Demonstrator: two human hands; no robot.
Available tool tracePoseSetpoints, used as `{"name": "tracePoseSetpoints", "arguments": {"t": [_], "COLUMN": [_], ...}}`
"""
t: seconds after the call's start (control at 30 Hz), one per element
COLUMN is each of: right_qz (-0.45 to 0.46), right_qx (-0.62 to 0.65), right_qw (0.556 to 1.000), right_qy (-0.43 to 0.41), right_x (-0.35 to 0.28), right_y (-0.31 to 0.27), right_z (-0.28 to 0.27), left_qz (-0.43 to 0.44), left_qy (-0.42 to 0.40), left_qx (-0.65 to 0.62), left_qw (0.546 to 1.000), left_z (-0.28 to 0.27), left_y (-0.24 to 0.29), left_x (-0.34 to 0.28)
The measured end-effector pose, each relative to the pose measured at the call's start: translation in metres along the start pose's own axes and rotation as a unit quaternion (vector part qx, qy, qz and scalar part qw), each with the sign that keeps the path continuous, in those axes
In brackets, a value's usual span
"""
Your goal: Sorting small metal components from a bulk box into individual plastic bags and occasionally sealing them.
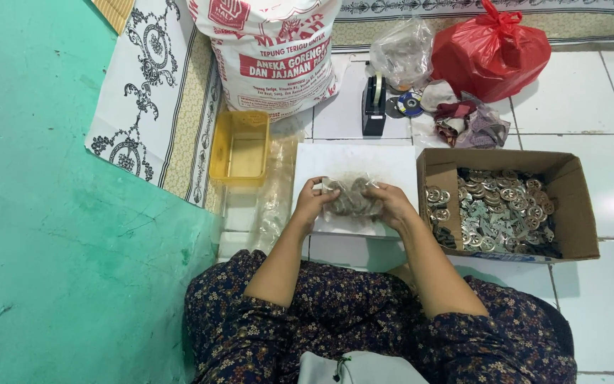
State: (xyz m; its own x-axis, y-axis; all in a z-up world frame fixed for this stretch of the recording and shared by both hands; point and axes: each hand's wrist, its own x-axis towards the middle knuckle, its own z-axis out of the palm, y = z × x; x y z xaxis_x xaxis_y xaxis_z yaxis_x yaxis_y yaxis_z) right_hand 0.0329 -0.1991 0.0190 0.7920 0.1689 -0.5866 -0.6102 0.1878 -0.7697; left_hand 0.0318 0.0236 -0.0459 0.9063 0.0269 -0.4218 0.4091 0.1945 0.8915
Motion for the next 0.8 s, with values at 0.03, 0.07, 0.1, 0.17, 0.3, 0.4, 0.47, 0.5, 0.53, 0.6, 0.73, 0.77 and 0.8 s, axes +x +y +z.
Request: {"name": "tracePoseSetpoints", "arguments": {"t": [0.03, 0.07, 0.1, 0.17, 0.3, 0.4, 0.47, 0.5, 0.53, 0.6, 0.73, 0.77, 0.8], "right_qz": [0.001, -0.028, -0.056, -0.084, -0.108, -0.110, -0.121, -0.132, -0.132, -0.213, -0.423, -0.478, -0.528], "right_qx": [0.000, -0.053, -0.107, -0.159, -0.177, -0.193, -0.217, -0.241, -0.240, -0.373, -0.490, -0.547, -0.596], "right_qw": [1.000, 0.998, 0.992, 0.982, 0.976, 0.974, 0.967, 0.959, 0.959, 0.887, 0.733, 0.663, 0.585], "right_qy": [0.001, 0.013, 0.024, 0.050, 0.070, 0.046, 0.057, 0.067, 0.068, 0.168, 0.208, 0.181, 0.151], "right_x": [0.001, 0.003, 0.005, 0.018, 0.003, -0.011, 0.005, 0.013, 0.024, 0.047, 0.014, 0.014, 0.014], "right_y": [0.002, 0.004, 0.005, 0.019, 0.014, 0.002, 0.012, 0.017, 0.025, 0.039, 0.044, 0.050, 0.056], "right_z": [0.000, 0.000, 0.000, -0.006, 0.002, 0.010, 0.003, 0.000, -0.005, -0.015, 0.009, 0.013, 0.017], "left_qz": [-0.001, -0.006, -0.010, -0.020, -0.020, 0.004, 0.008, 0.014, 0.014, 0.067, 0.344, 0.324, 0.300], "left_qy": [0.000, 0.011, 0.023, 0.019, 0.001, 0.047, 0.064, 0.081, 0.081, 0.147, 0.186, 0.121, 0.054], "left_qx": [0.000, -0.008, -0.017, -0.020, -0.018, 0.072, 0.087, 0.102, 0.103, 0.202, 0.361, 0.446, 0.525], "left_qw": [1.000, 1.000, 1.000, 0.999, 1.000, 0.996, 0.994, 0.991, 0.991, 0.966, 0.846, 0.826, 0.795], "left_z": [0.002, 0.003, 0.005, 0.007, 0.010, -0.003, 0.004, 0.007, 0.008, 0.008, 0.018, 0.020, 0.022], "left_y": [-0.004, -0.008, -0.011, -0.013, -0.010, -0.033, -0.022, -0.017, -0.010, 0.004, 0.019, 0.023, 0.027], "left_x": [0.002, 0.005, 0.008, 0.006, -0.008, 0.016, 0.004, -0.002, -0.005, -0.012, -0.037, -0.044, -0.051]}}
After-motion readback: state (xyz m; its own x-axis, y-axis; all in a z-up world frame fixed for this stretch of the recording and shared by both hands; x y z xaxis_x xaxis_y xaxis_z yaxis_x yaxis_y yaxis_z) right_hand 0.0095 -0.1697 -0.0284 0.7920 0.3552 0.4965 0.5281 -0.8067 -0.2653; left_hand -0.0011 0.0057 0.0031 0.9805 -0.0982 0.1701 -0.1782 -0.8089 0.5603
